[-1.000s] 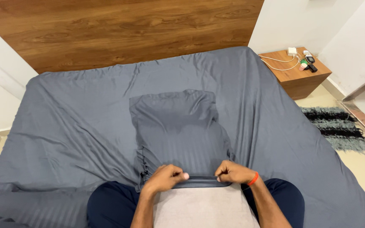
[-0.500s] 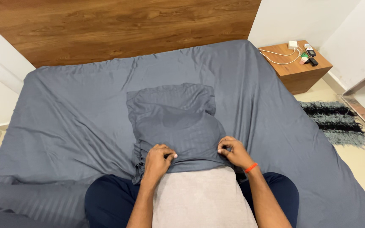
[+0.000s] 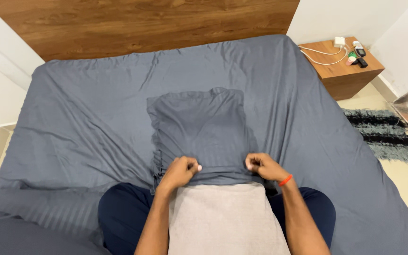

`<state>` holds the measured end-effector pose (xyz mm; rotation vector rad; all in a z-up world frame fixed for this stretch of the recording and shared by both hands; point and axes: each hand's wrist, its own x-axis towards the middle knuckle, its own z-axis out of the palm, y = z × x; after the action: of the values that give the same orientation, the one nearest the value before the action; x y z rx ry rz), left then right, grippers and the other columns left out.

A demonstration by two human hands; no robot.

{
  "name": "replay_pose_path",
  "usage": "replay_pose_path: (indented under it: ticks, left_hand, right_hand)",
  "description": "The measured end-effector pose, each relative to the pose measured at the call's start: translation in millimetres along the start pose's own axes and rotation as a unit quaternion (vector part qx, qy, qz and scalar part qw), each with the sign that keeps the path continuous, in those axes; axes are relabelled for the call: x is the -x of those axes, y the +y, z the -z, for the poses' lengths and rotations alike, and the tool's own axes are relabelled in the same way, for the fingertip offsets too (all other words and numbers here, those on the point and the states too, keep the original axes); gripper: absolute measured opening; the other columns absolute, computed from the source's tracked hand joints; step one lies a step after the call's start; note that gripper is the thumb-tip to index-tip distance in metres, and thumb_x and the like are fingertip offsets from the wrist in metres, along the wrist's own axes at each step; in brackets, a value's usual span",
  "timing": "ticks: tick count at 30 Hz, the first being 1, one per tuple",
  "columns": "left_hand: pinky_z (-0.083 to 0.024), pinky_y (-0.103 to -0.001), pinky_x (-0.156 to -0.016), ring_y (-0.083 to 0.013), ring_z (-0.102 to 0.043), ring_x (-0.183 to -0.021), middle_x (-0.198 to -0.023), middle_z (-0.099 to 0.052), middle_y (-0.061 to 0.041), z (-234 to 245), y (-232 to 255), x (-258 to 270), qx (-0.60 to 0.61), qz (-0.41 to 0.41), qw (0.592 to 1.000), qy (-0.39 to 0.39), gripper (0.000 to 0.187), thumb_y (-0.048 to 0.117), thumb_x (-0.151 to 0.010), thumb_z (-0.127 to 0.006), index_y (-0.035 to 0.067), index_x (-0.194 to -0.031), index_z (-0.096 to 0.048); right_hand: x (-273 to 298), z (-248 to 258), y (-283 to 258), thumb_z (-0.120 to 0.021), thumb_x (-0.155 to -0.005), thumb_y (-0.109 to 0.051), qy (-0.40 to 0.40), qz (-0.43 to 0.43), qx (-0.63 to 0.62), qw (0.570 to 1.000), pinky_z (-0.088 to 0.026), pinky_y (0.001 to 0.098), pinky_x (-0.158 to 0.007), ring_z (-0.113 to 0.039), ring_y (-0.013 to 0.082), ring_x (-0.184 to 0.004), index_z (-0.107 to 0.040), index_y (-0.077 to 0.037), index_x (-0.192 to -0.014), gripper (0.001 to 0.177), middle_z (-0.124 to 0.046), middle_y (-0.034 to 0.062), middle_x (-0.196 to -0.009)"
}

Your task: The person inserts a pillow into a light-colored pillowcase, then places a dark gray pillowcase over it. They adjust the covers to fit the pillow and smooth the surface while sitting on the bed.

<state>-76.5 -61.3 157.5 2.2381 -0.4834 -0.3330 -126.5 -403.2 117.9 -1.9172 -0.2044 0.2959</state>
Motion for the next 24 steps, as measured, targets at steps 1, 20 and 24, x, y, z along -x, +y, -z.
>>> replay_pose_path:
  ticks: [1, 20, 24]
  left_hand:
    - [-0.042, -0.042, -0.056, -0.0238, -0.054, -0.051, -0.056, -0.06, -0.012, -2.0, 0.8, 1.0, 0.016, -0.002, 0.999, 0.03, 0.028, 0.027, -0.089, -0.073, 0.003, -0.076, -0.069]
    - [-0.051, -0.036, -0.08, -0.024, -0.065, -0.09, -0.099, -0.073, -0.005, 28.7, -54.9, 15.7, 0.016, -0.049, 0.991, 0.127, 0.033, 0.013, -0.064, -0.09, 0.006, -0.094, -0.077]
    - [-0.051, -0.038, -0.077, -0.0259, -0.066, -0.086, -0.089, -0.075, -0.006, 11.0, -62.7, 9.8, 0.018, -0.059, 0.981, 0.185, 0.017, 0.017, -0.073, -0.085, 0.006, -0.084, -0.08]
  right_hand:
    - [1.5, 4.3, -1.3, -0.061, -0.091, 0.005, -0.064, -0.011, 0.004, 0.998, -0.04, 0.0263, -0.062, -0.043, 0.0083, -0.067, -0.057, -0.004, -0.079, 0.016, -0.052, -0.0044, -0.071]
    - [-5.4, -15.2, -25.7, -0.089, -0.068, -0.012, 0.088, -0.039, 0.15, 0.984, -0.046, 0.0279, -0.058, -0.05, 0.0102, -0.062, -0.079, -0.007, -0.105, 0.039, -0.061, 0.0002, -0.078]
    - [-12.5, -21.3, -8.6, -0.079, -0.082, -0.01, 0.144, 0.093, 0.091, 0.981, -0.05, 0.0279, -0.066, -0.059, 0.0093, -0.077, -0.077, 0.001, -0.089, 0.013, -0.066, 0.0014, -0.09]
